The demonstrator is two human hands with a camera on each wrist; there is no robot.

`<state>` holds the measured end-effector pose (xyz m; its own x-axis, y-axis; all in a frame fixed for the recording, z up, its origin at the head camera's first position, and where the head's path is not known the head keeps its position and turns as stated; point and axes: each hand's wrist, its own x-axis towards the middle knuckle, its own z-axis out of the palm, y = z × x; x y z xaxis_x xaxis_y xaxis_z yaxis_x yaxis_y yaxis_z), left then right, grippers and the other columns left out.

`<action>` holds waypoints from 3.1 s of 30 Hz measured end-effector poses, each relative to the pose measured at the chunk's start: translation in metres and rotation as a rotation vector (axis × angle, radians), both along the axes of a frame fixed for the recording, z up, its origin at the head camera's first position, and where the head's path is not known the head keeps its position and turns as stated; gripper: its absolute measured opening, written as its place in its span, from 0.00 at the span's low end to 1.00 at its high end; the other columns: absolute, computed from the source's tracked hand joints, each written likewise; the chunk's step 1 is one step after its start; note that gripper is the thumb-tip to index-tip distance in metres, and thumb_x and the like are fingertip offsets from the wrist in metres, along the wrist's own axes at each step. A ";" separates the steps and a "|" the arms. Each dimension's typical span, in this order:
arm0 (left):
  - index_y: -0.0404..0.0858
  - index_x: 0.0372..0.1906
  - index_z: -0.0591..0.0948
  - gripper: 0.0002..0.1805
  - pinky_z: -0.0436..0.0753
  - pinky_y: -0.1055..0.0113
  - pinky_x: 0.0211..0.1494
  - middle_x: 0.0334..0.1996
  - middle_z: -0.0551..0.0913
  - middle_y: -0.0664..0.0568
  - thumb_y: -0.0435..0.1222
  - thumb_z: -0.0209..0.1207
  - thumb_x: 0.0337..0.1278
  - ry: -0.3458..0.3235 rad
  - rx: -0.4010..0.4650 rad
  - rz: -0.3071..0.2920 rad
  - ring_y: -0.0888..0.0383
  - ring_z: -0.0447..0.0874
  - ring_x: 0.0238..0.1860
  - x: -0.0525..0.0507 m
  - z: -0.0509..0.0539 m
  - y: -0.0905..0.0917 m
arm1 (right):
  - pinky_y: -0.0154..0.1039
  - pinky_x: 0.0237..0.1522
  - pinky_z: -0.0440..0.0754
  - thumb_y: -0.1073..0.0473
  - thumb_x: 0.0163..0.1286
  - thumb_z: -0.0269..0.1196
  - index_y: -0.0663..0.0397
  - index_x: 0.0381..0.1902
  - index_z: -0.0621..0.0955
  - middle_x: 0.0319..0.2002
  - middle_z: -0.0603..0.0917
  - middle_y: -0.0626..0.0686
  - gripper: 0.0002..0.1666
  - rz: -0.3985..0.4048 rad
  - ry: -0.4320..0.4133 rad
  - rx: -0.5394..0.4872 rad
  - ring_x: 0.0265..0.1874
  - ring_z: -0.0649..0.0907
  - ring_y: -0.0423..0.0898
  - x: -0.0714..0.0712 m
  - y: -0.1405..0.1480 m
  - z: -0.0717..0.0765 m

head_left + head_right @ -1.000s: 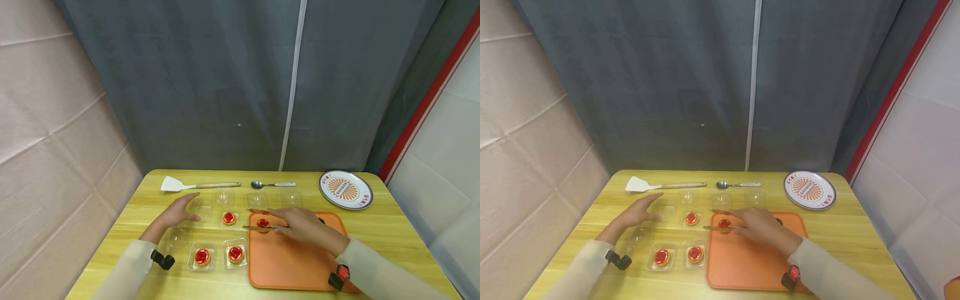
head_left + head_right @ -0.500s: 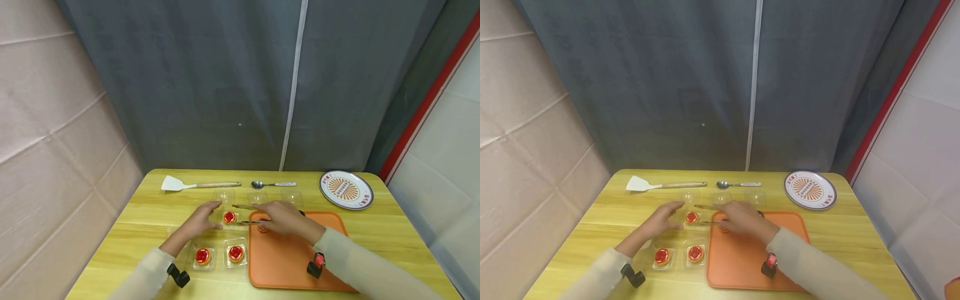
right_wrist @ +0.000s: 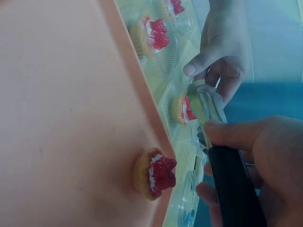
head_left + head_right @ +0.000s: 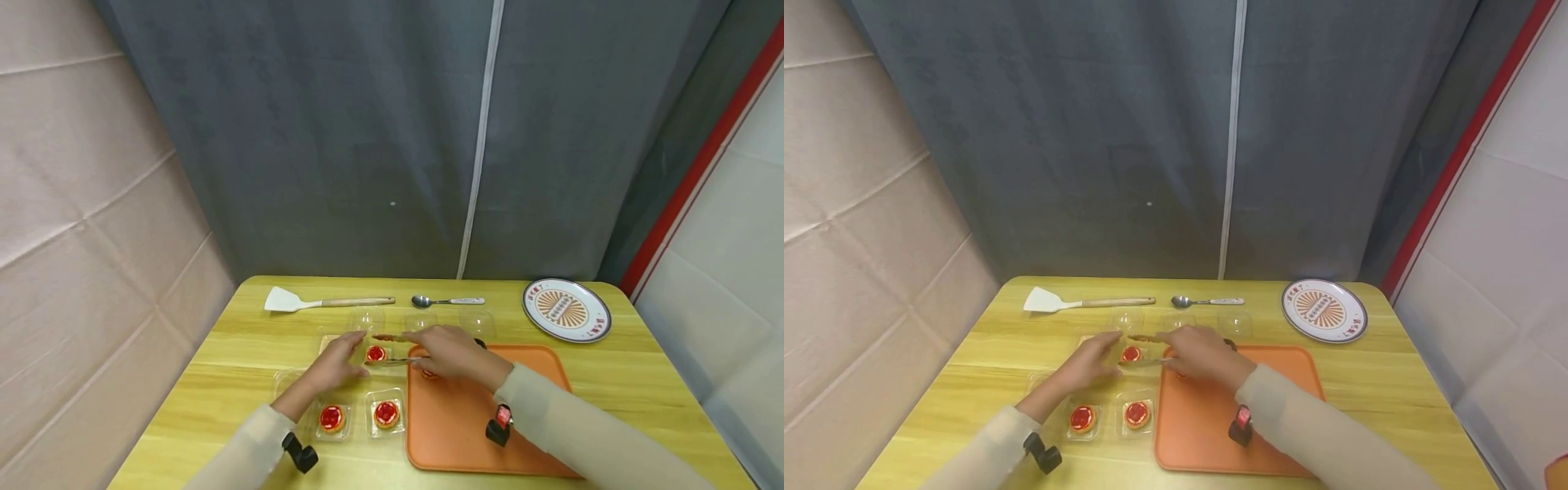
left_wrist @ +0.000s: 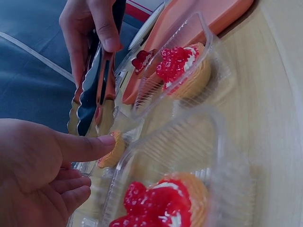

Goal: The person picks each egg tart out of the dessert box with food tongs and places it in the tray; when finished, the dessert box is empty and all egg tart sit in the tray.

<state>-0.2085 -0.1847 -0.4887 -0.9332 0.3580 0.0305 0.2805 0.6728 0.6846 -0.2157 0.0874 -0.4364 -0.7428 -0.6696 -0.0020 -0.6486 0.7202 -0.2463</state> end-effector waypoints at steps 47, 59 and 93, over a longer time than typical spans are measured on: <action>0.23 0.68 0.72 0.46 0.81 0.47 0.66 0.63 0.77 0.35 0.29 0.79 0.41 0.041 -0.023 0.057 0.39 0.81 0.60 -0.003 -0.006 0.007 | 0.34 0.16 0.59 0.51 0.75 0.66 0.42 0.70 0.79 0.12 0.71 0.42 0.27 -0.021 -0.041 -0.024 0.12 0.63 0.38 0.004 -0.002 0.014; 0.22 0.67 0.73 0.44 0.79 0.48 0.67 0.64 0.77 0.33 0.28 0.80 0.41 0.080 -0.022 0.052 0.39 0.82 0.60 -0.004 -0.004 0.007 | 0.35 0.18 0.59 0.56 0.70 0.70 0.41 0.67 0.82 0.16 0.75 0.45 0.28 -0.059 0.056 -0.073 0.16 0.62 0.38 0.013 0.041 0.015; 0.22 0.68 0.72 0.45 0.81 0.51 0.66 0.64 0.76 0.34 0.27 0.79 0.41 0.048 0.005 0.060 0.39 0.82 0.61 -0.004 -0.004 0.008 | 0.33 0.22 0.70 0.54 0.68 0.72 0.44 0.65 0.83 0.49 0.90 0.50 0.27 -0.201 0.007 -0.069 0.24 0.78 0.37 0.047 0.147 -0.012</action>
<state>-0.2124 -0.1770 -0.4925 -0.9504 0.3013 0.0777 0.2727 0.6861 0.6745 -0.1691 0.2349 -0.4481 -0.8611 -0.5066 0.0444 -0.4957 0.8167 -0.2954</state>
